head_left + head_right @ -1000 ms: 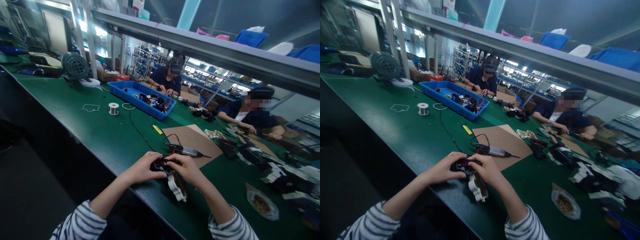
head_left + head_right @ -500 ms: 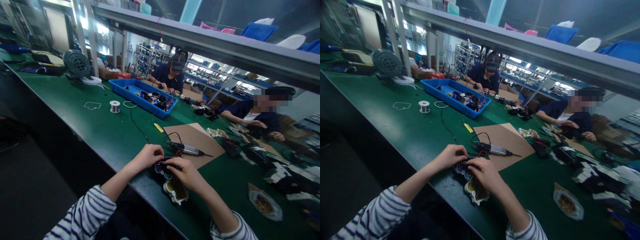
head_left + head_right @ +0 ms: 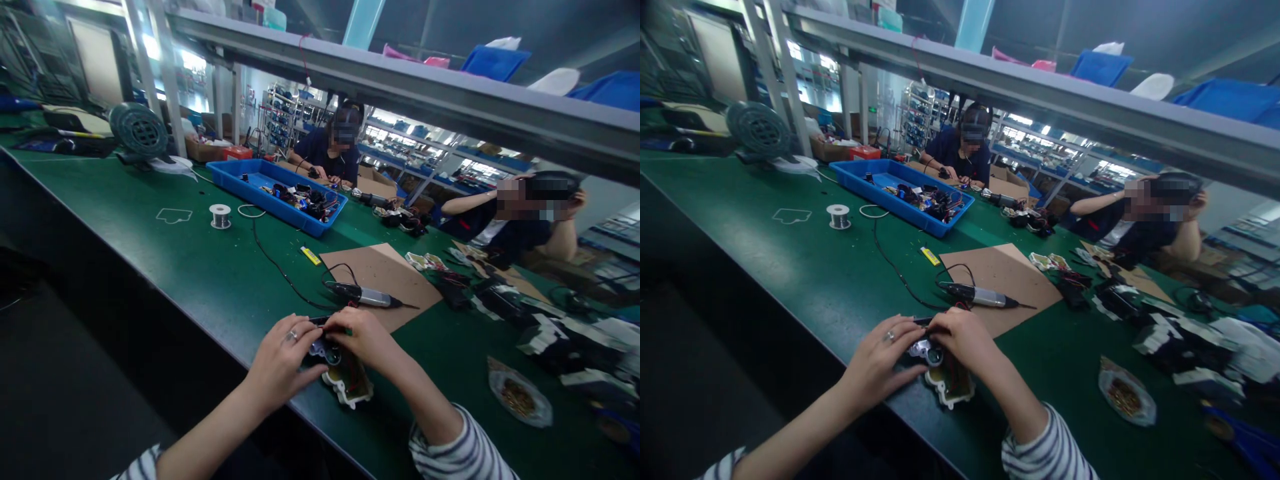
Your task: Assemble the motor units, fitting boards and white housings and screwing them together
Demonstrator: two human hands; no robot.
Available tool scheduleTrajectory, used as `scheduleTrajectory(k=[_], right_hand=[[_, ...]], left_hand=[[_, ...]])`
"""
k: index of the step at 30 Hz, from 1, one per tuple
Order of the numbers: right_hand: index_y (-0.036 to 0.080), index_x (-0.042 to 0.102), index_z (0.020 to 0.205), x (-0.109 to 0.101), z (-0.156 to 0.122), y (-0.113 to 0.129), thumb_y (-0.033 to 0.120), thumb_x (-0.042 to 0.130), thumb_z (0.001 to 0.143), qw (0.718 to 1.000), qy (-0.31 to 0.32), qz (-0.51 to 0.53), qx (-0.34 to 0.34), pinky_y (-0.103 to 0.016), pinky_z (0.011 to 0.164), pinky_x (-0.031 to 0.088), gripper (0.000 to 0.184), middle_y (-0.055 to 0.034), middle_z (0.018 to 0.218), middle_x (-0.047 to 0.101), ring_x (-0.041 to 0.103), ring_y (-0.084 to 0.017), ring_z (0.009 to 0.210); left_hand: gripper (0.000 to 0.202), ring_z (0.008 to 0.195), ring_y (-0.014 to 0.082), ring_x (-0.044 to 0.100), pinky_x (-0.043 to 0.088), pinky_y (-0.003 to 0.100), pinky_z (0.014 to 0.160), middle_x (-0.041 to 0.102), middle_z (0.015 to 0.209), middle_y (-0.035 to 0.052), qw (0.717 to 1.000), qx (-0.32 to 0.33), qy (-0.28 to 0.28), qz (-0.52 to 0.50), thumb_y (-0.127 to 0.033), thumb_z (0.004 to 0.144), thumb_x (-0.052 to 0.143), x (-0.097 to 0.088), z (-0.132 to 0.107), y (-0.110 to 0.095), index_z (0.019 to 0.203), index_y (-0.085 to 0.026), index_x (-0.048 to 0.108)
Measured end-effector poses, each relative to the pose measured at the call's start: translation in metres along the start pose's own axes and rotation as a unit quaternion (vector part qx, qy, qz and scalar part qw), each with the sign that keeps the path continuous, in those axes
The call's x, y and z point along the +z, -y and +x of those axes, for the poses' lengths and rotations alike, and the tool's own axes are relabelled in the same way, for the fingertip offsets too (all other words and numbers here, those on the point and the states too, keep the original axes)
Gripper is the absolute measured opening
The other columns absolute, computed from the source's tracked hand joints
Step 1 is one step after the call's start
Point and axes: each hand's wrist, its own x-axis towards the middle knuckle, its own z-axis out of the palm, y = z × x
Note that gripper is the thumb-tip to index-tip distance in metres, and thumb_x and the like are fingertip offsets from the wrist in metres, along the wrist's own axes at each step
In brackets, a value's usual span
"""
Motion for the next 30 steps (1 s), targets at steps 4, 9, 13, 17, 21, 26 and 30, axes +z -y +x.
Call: scheduleTrajectory(k=[4, 9, 13, 17, 21, 26, 30], right_hand=[[0.018, 0.066, 0.093, -0.002, -0.005, -0.001, 0.012, 0.054, 0.083, 0.997, 0.000, 0.047, -0.059, -0.032, 0.079, 0.043, 0.018, -0.0040, 0.090, 0.065, 0.055, -0.018, 0.087], [0.018, 0.052, 0.122, -0.011, -0.020, 0.001, 0.020, 0.055, 0.082, 0.994, 0.019, 0.102, -0.023, -0.036, 0.092, 0.040, 0.040, -0.0071, 0.117, 0.057, 0.051, -0.020, 0.106], [0.019, 0.054, 0.120, -0.002, -0.022, 0.004, 0.028, 0.062, 0.077, 0.992, -0.048, 0.107, 0.039, -0.037, 0.084, 0.043, 0.045, -0.0073, 0.106, 0.060, 0.055, -0.021, 0.095], [0.019, 0.060, 0.108, 0.010, -0.021, 0.006, 0.029, 0.064, 0.075, 0.985, -0.118, 0.109, 0.070, -0.032, 0.068, 0.044, 0.035, -0.0046, 0.086, 0.062, 0.056, -0.018, 0.076], [0.017, 0.062, 0.089, 0.013, -0.027, 0.005, 0.025, 0.056, 0.079, 0.974, -0.175, 0.119, 0.076, -0.030, 0.067, 0.043, 0.014, -0.0037, 0.075, 0.059, 0.054, -0.017, 0.071], [0.017, 0.054, 0.091, 0.013, -0.032, 0.006, 0.033, 0.057, 0.079, 0.945, -0.209, 0.226, 0.109, -0.030, 0.072, 0.046, 0.020, -0.0042, 0.083, 0.057, 0.056, -0.017, 0.078], [0.019, 0.058, 0.087, 0.016, -0.022, 0.017, 0.035, 0.067, 0.073, 0.965, -0.211, 0.143, 0.067, -0.030, 0.075, 0.044, 0.024, -0.0053, 0.090, 0.055, 0.053, -0.019, 0.085]], left_hand=[[0.043, 0.107, 0.0233, 0.048, 0.046, 0.038, 0.091, 0.055, 0.108, 0.0086, 0.999, 0.013, 0.001, 0.032, -0.013, 0.074, 0.062, 0.010, -0.007, 0.003, 0.115, -0.013, 0.048], [0.043, 0.111, 0.0201, 0.046, 0.047, 0.034, 0.091, 0.051, 0.114, 0.0081, 1.000, -0.004, 0.005, -0.008, -0.007, 0.080, 0.051, 0.009, -0.003, 0.012, 0.121, -0.017, 0.040], [0.040, 0.111, 0.0200, 0.047, 0.048, 0.032, 0.088, 0.042, 0.120, 0.0112, 0.998, -0.055, -0.009, -0.030, -0.005, 0.076, 0.052, 0.011, -0.004, 0.013, 0.113, -0.017, 0.039], [0.029, 0.111, 0.0204, 0.047, 0.048, 0.033, 0.089, 0.040, 0.120, 0.0110, 0.998, -0.057, -0.006, -0.036, -0.005, 0.076, 0.050, 0.013, -0.006, 0.013, 0.101, -0.017, 0.042], [0.031, 0.113, 0.0208, 0.046, 0.046, 0.036, 0.092, 0.041, 0.121, 0.0098, 0.999, -0.038, 0.008, -0.013, -0.007, 0.081, 0.044, 0.014, -0.005, 0.013, 0.109, -0.019, 0.048], [0.034, 0.122, 0.0240, 0.036, 0.039, 0.043, 0.099, 0.043, 0.124, 0.0087, 1.000, -0.016, 0.012, -0.005, -0.007, 0.081, 0.044, 0.017, -0.001, 0.005, 0.111, -0.019, 0.054], [0.042, 0.126, 0.0265, 0.032, 0.020, 0.051, 0.109, 0.049, 0.122, 0.0084, 0.997, -0.049, 0.041, -0.053, -0.018, 0.069, 0.056, 0.019, 0.004, -0.008, 0.111, -0.016, 0.053]])
